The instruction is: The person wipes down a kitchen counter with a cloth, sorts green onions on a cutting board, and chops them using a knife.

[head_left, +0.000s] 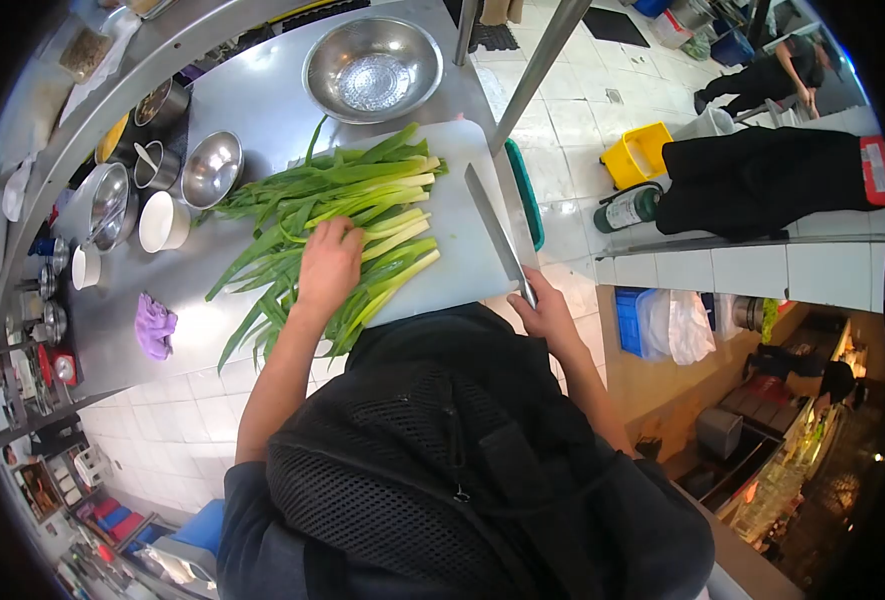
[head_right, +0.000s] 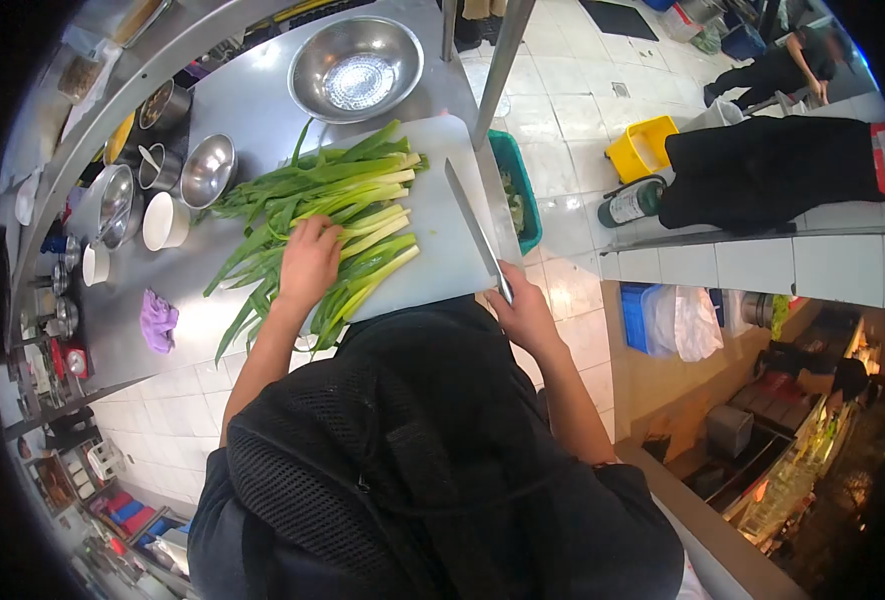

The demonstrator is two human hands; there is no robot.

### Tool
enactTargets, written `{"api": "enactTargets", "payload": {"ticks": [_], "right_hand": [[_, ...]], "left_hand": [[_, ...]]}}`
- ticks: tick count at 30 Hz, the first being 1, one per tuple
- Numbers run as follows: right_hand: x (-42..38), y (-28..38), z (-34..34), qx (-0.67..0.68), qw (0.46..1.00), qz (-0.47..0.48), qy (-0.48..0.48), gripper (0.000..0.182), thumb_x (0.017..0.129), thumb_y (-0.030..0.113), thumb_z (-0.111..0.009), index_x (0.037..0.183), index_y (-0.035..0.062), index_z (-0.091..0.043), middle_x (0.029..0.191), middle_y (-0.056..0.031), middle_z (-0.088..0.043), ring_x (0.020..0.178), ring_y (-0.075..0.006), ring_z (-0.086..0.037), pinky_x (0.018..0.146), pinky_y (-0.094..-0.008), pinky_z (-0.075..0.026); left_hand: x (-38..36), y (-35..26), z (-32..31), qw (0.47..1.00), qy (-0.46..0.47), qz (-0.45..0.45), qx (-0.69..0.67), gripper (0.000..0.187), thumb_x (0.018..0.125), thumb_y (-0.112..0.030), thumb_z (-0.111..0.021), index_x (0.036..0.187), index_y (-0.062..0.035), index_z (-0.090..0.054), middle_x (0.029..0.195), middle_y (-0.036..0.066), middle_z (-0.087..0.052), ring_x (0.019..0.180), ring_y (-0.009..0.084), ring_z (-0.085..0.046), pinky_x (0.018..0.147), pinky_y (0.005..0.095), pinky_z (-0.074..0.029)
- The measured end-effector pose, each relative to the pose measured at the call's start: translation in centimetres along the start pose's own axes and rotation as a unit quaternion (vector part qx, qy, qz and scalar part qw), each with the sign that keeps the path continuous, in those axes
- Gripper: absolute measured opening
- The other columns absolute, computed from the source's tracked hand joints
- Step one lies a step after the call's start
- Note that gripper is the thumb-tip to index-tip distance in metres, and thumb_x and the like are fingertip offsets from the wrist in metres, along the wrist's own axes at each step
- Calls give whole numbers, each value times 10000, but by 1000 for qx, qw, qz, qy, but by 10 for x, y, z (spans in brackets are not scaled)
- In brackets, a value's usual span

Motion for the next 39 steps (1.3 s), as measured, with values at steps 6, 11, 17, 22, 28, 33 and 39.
{"api": "enactTargets", "payload": {"ticks": [6,11,17,22,28,33,39], "right_hand": [[6,-14,-14,-34,999,-5,7,576,939,218,-689,1453,56,-484,1182,-277,-687,1078,-441,-676,916,-449,-528],[1,11,-15,13,999,-24,-27,601,920,194,-702,1467,91,-477,1100,-295,-700,1035,-440,-688,897,-451,-537],[7,11,-28,47,997,-42,-41,651,907,180,-710,1496,98,-445,1093,-279,-704,1019,-425,-697,894,-454,-540],[13,-4,-38,40,998,-9,-45,640,910,126,-699,1490,53,-441,1120,-257,-703,1029,-356,-698,905,-410,-536],[11,9,-35,48,998,-23,-37,626,907,80,-693,1480,26,-445,1124,-249,-710,1050,-316,-709,918,-381,-536],[12,7,-34,38,998,-16,-38,638,897,83,-702,1479,33,-446,1153,-261,-704,1076,-340,-706,928,-391,-535],[14,6,-31,48,998,-40,-18,685,881,162,-723,1497,81,-434,1216,-295,-672,1137,-439,-660,958,-455,-528]], "left_hand": [[18,-20,-41,998,50,-38,-5,204,844,-56,-608,1033,-29,-681,1056,120,-640,1016,322,-627,865,431,-517],[10,-28,-35,993,80,0,86,130,885,-100,-619,980,-35,-680,993,116,-633,981,317,-621,829,433,-503],[3,-13,-31,989,53,72,-118,84,860,-55,-610,898,-14,-672,974,156,-646,950,357,-658,819,487,-537],[15,-7,-55,982,168,78,32,125,891,-127,-648,935,-13,-674,989,191,-664,900,388,-697,786,487,-566],[18,-13,-52,984,147,96,41,114,852,-45,-630,947,-24,-691,1010,172,-674,909,353,-716,786,454,-589],[18,-15,-48,984,147,97,24,139,843,-53,-651,971,-23,-697,1059,165,-660,1007,361,-680,863,461,-571],[9,-25,-56,990,101,88,34,127,806,-3,-631,923,-24,-677,1089,171,-634,987,404,-650,856,491,-554]]}}
Point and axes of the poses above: each hand's wrist, its own x-axis towards the middle knuckle, its own z-axis out of the back of the hand, y = z × x, the point moved 1 cm from there along x, towards the middle knuckle
